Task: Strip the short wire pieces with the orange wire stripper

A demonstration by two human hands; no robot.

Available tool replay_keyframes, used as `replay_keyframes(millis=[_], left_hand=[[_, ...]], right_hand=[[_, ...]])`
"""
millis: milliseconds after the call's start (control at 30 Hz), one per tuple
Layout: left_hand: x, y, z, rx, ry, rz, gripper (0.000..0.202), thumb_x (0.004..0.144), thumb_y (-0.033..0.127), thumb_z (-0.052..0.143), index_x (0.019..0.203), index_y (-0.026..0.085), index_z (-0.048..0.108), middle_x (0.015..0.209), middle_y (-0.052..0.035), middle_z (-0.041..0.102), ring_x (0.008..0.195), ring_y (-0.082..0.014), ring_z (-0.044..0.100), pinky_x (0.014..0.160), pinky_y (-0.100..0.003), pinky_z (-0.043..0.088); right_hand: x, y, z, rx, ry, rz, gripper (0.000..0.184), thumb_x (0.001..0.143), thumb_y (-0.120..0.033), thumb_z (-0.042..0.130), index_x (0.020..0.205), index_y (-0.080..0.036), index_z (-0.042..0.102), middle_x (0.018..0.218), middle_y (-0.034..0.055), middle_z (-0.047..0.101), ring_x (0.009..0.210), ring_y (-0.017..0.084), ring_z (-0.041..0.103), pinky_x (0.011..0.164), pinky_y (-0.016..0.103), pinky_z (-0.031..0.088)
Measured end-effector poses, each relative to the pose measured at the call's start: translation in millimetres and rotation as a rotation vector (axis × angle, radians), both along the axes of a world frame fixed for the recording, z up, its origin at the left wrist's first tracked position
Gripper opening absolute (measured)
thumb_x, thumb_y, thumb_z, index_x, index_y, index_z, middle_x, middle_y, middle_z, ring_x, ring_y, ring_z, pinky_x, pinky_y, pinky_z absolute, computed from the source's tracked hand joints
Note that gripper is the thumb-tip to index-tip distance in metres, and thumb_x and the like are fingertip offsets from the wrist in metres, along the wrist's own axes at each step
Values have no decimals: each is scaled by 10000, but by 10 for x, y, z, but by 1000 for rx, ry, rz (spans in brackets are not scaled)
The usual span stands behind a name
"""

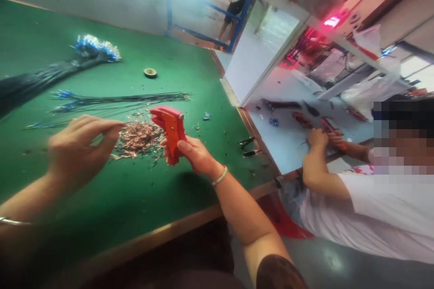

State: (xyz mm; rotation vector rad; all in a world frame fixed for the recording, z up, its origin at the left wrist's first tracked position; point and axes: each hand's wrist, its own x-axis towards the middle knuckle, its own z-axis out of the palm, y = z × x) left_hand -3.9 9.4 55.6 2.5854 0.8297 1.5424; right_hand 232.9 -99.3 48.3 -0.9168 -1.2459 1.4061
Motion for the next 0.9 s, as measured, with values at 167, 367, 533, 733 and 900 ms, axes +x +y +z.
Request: replay_keyframes(millis=[167, 367, 533, 733, 900], left_hand=[[-8, 36, -42, 21, 6, 34, 99, 927, 191, 647, 966, 151, 728, 834, -74, 733, 779, -189, 617, 785, -332, 475], [-24, 43, -122, 20, 67, 4, 120, 922, 165, 660, 1030, 193, 706, 870, -24, 711, 819, -154, 615, 788, -293, 481], [18, -34, -156, -19, 131, -118, 156, 914, 124, 652, 1053, 191, 674, 934, -24, 690, 860, -141, 615, 795, -269, 494], [114, -186, -193, -48, 237, -282, 172, 929, 107, 611, 1085, 177, 629, 954, -45, 648, 832, -154, 601, 773, -276, 493], [135, -199, -184, 57, 304, -276, 182, 936, 107, 592, 1103, 179, 600, 877, -30, 614, 771, -163, 563, 717, -282, 469]], right_hand=[[63, -47, 98, 308, -585, 115, 432, 846, -466, 758, 1119, -139, 684, 996, 82, 685, 886, 195, 637, 825, 343, 514], [-194, -141, 30, 584, -1083, 325, 358, 840, -437, 783, 1056, -160, 716, 1060, 107, 689, 949, 228, 623, 918, 396, 494], [-261, -125, 44, 563, -731, -204, 324, 952, -423, 682, 1137, -161, 642, 1025, 77, 651, 934, 174, 620, 884, 326, 532], [-182, -35, -10, 504, -684, -418, 243, 1031, -409, 551, 1080, -189, 643, 985, 61, 634, 887, 162, 604, 848, 329, 533], [-214, -26, -71, 537, -739, -372, 293, 1058, -334, 490, 854, -177, 631, 828, 46, 628, 821, 157, 585, 815, 315, 505]])
